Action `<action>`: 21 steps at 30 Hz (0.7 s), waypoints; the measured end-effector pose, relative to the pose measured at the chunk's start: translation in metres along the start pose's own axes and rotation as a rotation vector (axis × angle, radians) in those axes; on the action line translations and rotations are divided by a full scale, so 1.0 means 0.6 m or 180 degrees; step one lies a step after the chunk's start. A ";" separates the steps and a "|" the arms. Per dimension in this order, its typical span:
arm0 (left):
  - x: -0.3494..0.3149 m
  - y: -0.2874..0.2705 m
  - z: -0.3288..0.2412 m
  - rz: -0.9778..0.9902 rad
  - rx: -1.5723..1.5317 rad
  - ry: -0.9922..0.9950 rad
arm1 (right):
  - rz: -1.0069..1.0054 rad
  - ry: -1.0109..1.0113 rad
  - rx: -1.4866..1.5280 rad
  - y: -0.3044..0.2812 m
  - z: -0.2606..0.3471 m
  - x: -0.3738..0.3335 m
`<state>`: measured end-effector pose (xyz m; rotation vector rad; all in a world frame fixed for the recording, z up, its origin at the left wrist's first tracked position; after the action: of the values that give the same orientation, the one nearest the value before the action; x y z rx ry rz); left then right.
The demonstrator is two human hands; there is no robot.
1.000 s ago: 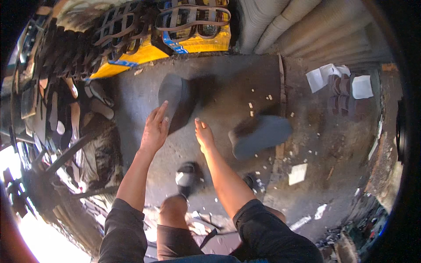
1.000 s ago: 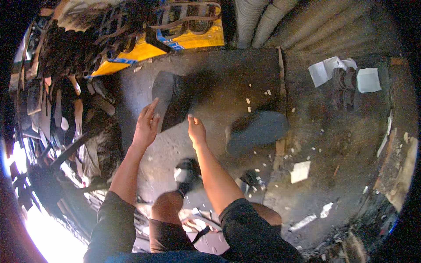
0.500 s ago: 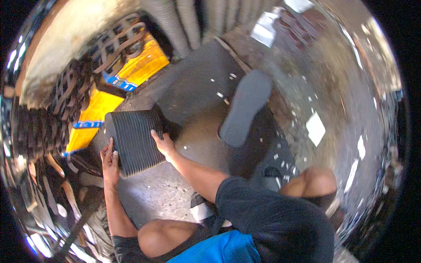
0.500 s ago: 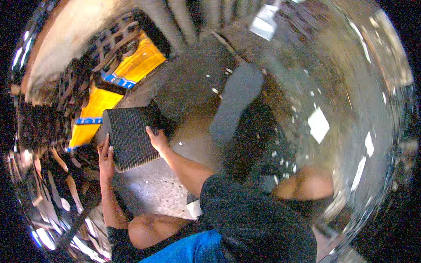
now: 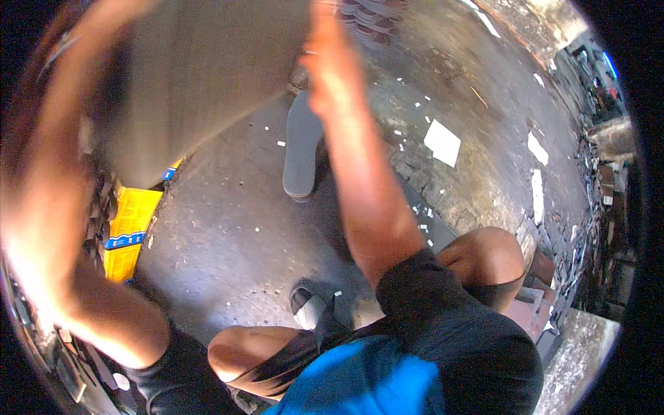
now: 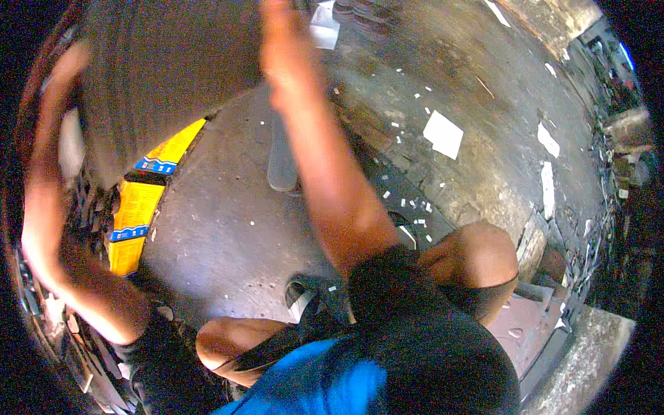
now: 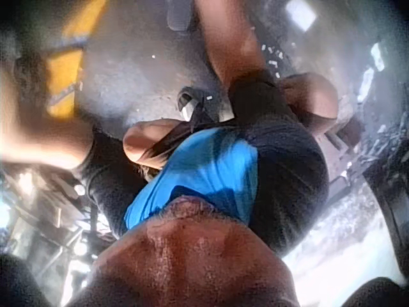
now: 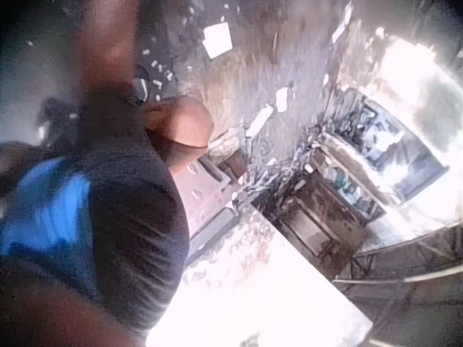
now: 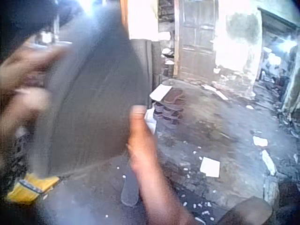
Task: The person picks up gray shoe insoles from a workbench, aligns them, and stacks them into neat piles. They repeatedly gather, align, and place the insoles into organized stacks on the bench.
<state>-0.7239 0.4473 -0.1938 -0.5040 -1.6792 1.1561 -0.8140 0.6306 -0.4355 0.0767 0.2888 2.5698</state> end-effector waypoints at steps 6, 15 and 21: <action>0.040 0.340 -0.097 -0.0632 -0.1910 0.0013 | -0.0349 0.0769 0.0487 -0.277 -0.213 -0.048; -0.120 0.648 -0.072 0.0984 -0.2125 -0.1105 | -0.0479 0.2336 -0.0226 -0.374 -0.567 -0.222; -0.152 0.652 -0.093 0.0989 -0.2083 -0.1228 | -0.0306 0.1713 -0.2750 -0.444 -0.561 -0.201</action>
<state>-0.7089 0.5819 -0.5759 -1.0252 -2.3911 0.9325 -0.6120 0.7236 -0.8221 -0.9157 -0.6195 2.3549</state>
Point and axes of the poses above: each hand's wrist, its own x-axis towards the middle knuckle, its own y-axis out of the palm, z = x × y, the point moved 8 cm from there along x, towards the middle knuckle, and after that the axes turned 11 degrees about -x, right-handed, at the moved point
